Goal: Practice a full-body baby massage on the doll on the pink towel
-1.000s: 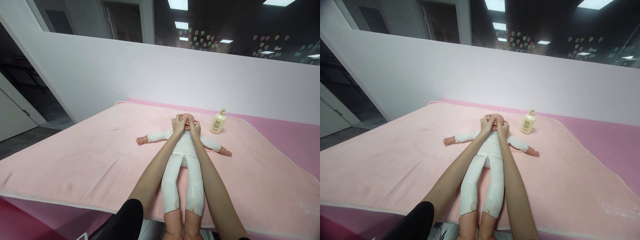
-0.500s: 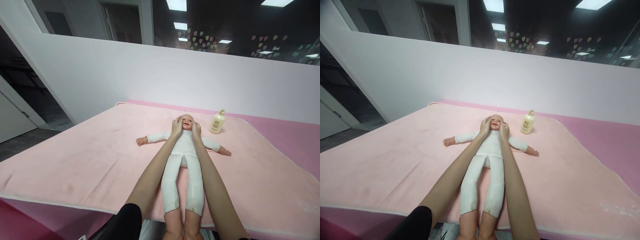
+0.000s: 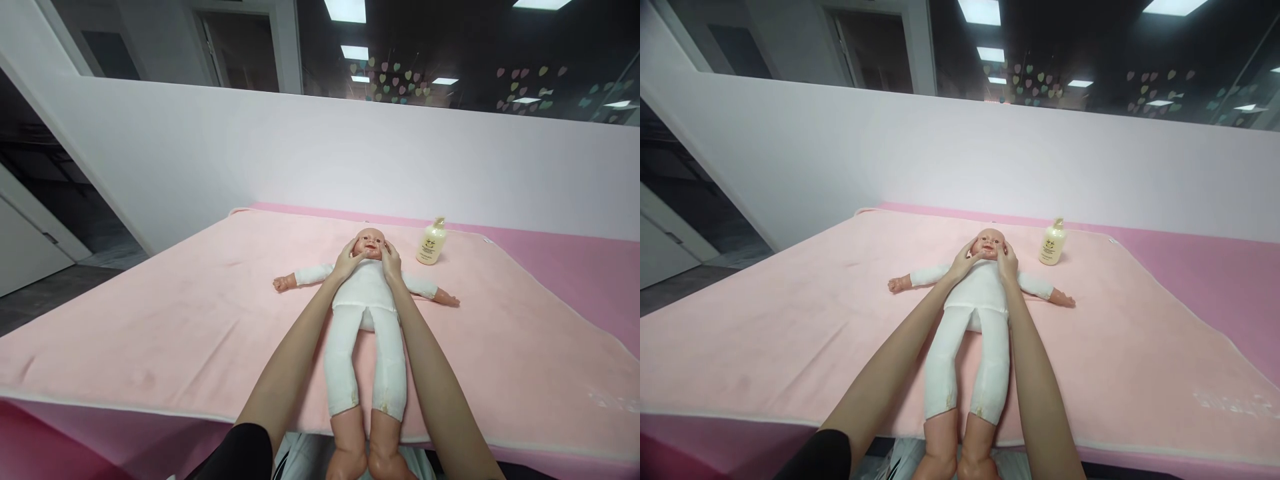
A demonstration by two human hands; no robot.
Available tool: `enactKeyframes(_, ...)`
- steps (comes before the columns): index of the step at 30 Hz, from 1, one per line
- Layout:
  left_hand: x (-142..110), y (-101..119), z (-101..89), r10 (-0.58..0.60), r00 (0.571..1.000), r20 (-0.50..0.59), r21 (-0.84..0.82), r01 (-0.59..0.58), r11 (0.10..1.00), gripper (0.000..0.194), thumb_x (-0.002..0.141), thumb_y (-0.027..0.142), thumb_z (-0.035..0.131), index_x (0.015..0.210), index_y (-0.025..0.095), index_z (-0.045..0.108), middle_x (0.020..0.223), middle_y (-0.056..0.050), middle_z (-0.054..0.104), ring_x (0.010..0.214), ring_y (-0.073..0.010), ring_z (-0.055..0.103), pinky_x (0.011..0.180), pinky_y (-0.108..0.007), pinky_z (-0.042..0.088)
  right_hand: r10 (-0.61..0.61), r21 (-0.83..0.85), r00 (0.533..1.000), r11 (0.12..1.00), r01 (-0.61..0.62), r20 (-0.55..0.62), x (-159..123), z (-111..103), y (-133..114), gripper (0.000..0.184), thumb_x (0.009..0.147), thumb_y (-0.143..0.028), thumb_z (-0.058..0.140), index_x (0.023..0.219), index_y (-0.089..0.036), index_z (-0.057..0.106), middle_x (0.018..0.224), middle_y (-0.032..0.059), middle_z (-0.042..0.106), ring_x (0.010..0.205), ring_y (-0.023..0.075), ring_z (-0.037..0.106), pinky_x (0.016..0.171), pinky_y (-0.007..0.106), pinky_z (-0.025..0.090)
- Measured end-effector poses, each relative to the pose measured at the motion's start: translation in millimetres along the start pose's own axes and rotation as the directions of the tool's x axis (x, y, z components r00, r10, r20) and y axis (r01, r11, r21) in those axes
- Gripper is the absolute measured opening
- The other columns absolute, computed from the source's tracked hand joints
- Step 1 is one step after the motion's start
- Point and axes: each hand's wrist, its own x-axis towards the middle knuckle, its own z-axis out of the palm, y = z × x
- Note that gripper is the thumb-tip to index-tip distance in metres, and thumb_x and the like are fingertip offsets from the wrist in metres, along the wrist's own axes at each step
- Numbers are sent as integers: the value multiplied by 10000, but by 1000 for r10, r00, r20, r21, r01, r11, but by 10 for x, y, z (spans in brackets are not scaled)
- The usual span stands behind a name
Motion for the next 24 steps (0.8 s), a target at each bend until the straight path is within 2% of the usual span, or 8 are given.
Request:
enactKeyframes(5,-24,3,10,-18,1000,-14,11,18,1000,781,655,410,703,1339,200,391,1400,-88,402,1275,-237,384,1022,-311,340,-63,69,991,996,55,119,-3,-101,48,568,706,-486,602,1173,-166,553,1259,77,532,1161,208,485,1006,350,362)
enactKeyframes(13,-32,4,-4,-17,999,-33,25,18,1000,730,671,396,692,1320,203,420,1366,-94,446,1241,-244,428,1000,-326,366,-75,79,973,995,60,217,2,-152,141,902,550,-458,760,1320,-147,408,1363,114,416,1238,239,413,1030,366,357)
enactKeyframes(18,-16,-23,-2,7,1000,-14,26,-7,1000,748,678,395,685,1334,176,399,1375,-101,433,1252,-238,415,1013,-323,359,-81,109,973,992,58,217,-24,-159,92,929,525,-450,778,1314,-118,415,1342,138,436,1197,248,459,1000,363,398)
enactKeyframes(24,0,-45,-4,27,1000,-7,12,-27,1000,728,692,394,673,1327,157,409,1389,-104,415,1271,-232,393,1016,-315,361,-88,147,974,987,57,210,-45,-180,72,882,538,-443,763,1295,-120,444,1365,125,410,1233,245,424,1020,367,382)
